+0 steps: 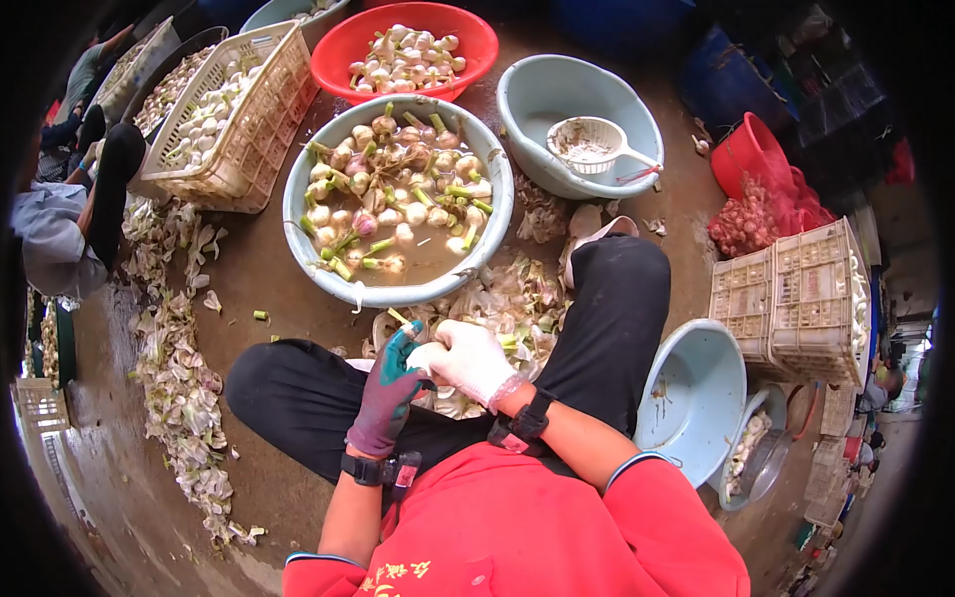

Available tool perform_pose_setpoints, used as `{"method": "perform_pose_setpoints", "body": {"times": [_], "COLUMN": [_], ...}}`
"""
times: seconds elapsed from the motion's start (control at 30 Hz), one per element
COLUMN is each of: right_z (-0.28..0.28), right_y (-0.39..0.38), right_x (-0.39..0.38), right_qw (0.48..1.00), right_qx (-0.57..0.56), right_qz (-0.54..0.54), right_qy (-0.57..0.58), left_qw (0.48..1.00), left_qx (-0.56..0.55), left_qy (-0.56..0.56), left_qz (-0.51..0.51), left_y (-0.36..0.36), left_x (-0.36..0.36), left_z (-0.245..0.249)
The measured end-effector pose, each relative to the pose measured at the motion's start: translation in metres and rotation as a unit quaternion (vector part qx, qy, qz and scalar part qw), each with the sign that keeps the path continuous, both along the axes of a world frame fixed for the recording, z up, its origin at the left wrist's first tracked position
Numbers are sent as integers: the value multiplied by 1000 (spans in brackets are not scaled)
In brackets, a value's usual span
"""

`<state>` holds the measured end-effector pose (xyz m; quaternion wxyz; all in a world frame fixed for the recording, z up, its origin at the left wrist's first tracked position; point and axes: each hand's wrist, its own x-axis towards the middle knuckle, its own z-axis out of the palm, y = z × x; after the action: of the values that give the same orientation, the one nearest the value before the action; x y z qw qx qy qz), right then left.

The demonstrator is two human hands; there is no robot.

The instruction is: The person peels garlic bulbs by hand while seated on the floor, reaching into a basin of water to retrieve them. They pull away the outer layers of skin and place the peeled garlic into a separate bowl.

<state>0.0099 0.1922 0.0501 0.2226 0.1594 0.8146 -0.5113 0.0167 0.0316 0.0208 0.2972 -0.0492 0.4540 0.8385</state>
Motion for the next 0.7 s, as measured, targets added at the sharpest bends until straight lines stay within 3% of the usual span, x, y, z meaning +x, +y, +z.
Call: {"method": "perform_pose_setpoints", "body": {"times": [0.07, 0.13, 0.23, 0.3, 0.33, 0.4, 0.47, 0.57, 0.6, 0.63, 0.67, 0.7], "right_z": [-36, -28, -3, 7, 13, 12, 2, 11, -11, -20, -28, -30], "right_y": [3, 1, 2, 5, 2, -2, -6, -3, 2, 5, 9, 10], "right_x": [5, 1, -3, -5, -4, -2, 4, -1, -2, -2, -3, -4], "right_qw": [999, 997, 991, 994, 996, 997, 997, 999, 995, 994, 996, 998], "right_qx": [-19, -36, -123, -4, -25, -18, -42, -39, 59, 61, 47, 31], "right_qz": [-11, -24, -53, 104, 85, 74, 15, -18, 2, -2, -20, -34], "right_qy": [28, 58, 6, 21, 6, 11, 67, 26, 86, 88, 69, 48], "left_qw": [1000, 999, 999, 999, 999, 995, 996, 996, 988, 971, 996, 996], "left_qx": [-13, -25, 10, 12, 13, -94, -90, -83, -136, -186, -72, -71], "left_qy": [12, 26, -18, -19, -18, -8, -13, 4, 75, 147, 45, 45], "left_qz": [-7, -16, 27, 23, 23, 16, -5, -9, -7, -5, -16, -16], "left_y": [-1, -2, -8, -8, -6, -1, -3, 0, 0, 1, -2, -2], "left_x": [-1, -2, -1, -1, -1, 0, 1, 3, 5, 5, 8, 7], "left_z": [-2, -2, -3, -11, -11, -9, -15, -7, -10, -7, -2, 1]}}
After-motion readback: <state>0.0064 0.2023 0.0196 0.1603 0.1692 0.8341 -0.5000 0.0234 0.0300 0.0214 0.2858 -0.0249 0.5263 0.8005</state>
